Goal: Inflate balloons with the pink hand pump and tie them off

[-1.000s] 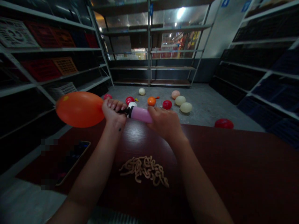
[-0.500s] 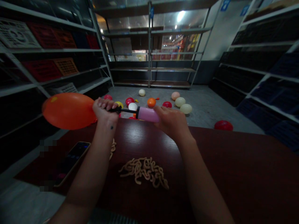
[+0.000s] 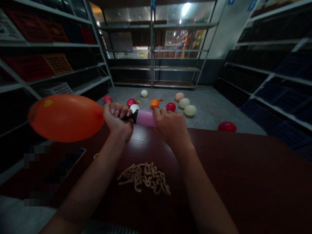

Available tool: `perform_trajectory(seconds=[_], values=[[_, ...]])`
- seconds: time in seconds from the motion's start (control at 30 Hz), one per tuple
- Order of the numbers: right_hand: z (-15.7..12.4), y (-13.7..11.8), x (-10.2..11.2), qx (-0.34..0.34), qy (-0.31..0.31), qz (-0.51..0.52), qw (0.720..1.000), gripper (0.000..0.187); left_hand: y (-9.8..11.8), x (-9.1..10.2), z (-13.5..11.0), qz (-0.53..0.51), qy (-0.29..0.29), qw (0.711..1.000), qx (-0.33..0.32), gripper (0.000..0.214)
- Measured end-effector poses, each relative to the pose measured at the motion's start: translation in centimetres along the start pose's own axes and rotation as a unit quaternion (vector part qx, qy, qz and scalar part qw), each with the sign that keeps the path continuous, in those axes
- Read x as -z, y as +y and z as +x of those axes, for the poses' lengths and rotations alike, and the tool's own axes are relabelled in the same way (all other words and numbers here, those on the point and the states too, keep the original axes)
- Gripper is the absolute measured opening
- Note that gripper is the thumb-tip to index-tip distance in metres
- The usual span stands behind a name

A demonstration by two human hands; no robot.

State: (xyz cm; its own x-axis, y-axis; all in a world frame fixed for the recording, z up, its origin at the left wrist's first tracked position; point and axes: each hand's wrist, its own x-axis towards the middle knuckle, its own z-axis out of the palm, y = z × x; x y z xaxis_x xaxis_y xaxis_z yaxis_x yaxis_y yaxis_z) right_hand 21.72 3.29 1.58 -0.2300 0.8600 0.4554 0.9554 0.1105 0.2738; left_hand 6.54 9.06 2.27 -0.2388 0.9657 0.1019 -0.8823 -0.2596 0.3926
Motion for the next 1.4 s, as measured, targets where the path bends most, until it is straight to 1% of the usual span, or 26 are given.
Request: perform_trajectory(seconds=[0.07, 0.17, 0.27, 0.37, 0.43, 0.53, 0.67, 0.77, 0.87, 0.93, 1.0, 1.13, 1.2, 1.27, 1.33, 1.4], values=[[0.0, -0.3, -0.2, 0.000, -0.006, 0.006, 1.000, 0.039, -0.3, 0.1, -0.1, -0.007, 0.003, 1.000, 0.016, 0.047], [0.2, -0.3, -0.7, 0.004, -0.006, 0.027, 1.000, 0.036, -0.4, 0.3, 0.7, -0.013, 0.012, 0.999, 0.034, 0.046], [0.4, -0.2, -1.4, 0.006, -0.012, 0.067, 0.998, 0.030, -0.3, 0.8, 1.8, 0.001, 0.042, 0.998, 0.042, 0.044], [0.5, 0.1, -2.3, 0.004, -0.019, 0.103, 0.994, 0.031, -0.2, 1.2, 2.7, 0.007, 0.066, 0.997, 0.030, 0.041], [0.5, 0.7, -2.8, 0.004, -0.021, 0.121, 0.992, 0.035, 0.2, 1.5, 3.2, 0.006, 0.065, 0.998, 0.013, 0.041], [0.4, 2.0, -3.1, -0.001, -0.022, 0.139, 0.990, 0.034, 1.5, 1.5, 3.8, 0.007, 0.064, 0.998, -0.011, 0.040], [-0.2, 3.8, -1.8, -0.015, -0.024, 0.160, 0.987, 0.033, 4.5, 0.9, 3.8, -0.008, 0.066, 0.997, -0.026, 0.040], [-0.6, 4.4, -0.4, -0.046, -0.028, 0.136, 0.989, 0.027, 6.4, 0.2, 3.3, -0.028, 0.049, 0.998, -0.033, 0.042], [-0.8, 4.4, 0.3, -0.061, -0.024, 0.095, 0.993, 0.026, 7.2, -0.4, 2.6, -0.045, 0.045, 0.997, -0.049, 0.044], [-0.7, 4.2, 0.3, -0.057, -0.013, 0.055, 0.997, 0.027, 7.0, -0.7, 2.2, -0.053, 0.041, 0.995, -0.070, 0.045], [-0.5, 3.9, 0.1, -0.046, 0.004, 0.016, 0.999, 0.028, 6.3, -0.8, 1.9, -0.054, 0.037, 0.994, -0.085, 0.046], [-0.2, 2.6, -0.3, -0.023, 0.042, -0.025, 0.999, 0.033, 3.9, -0.7, 1.3, -0.023, 0.030, 0.997, -0.074, 0.049], [-0.1, 1.6, -0.4, -0.016, 0.038, -0.023, 0.999, 0.033, 2.6, -0.7, 0.6, -0.004, 0.017, 0.998, -0.058, 0.051], [0.0, 0.6, -0.3, -0.014, 0.019, -0.010, 1.000, 0.032, 1.3, -0.6, 0.0, 0.009, 0.011, 0.999, -0.045, 0.054], [0.1, -0.1, -0.4, -0.013, 0.005, -0.002, 1.000, 0.031, 0.5, -0.6, -0.5, 0.014, 0.015, 0.999, -0.032, 0.055], [0.1, -0.4, -0.5, -0.010, 0.006, 0.002, 1.000, 0.031, 0.0, -0.6, -0.6, 0.007, 0.019, 1.000, -0.016, 0.055]])
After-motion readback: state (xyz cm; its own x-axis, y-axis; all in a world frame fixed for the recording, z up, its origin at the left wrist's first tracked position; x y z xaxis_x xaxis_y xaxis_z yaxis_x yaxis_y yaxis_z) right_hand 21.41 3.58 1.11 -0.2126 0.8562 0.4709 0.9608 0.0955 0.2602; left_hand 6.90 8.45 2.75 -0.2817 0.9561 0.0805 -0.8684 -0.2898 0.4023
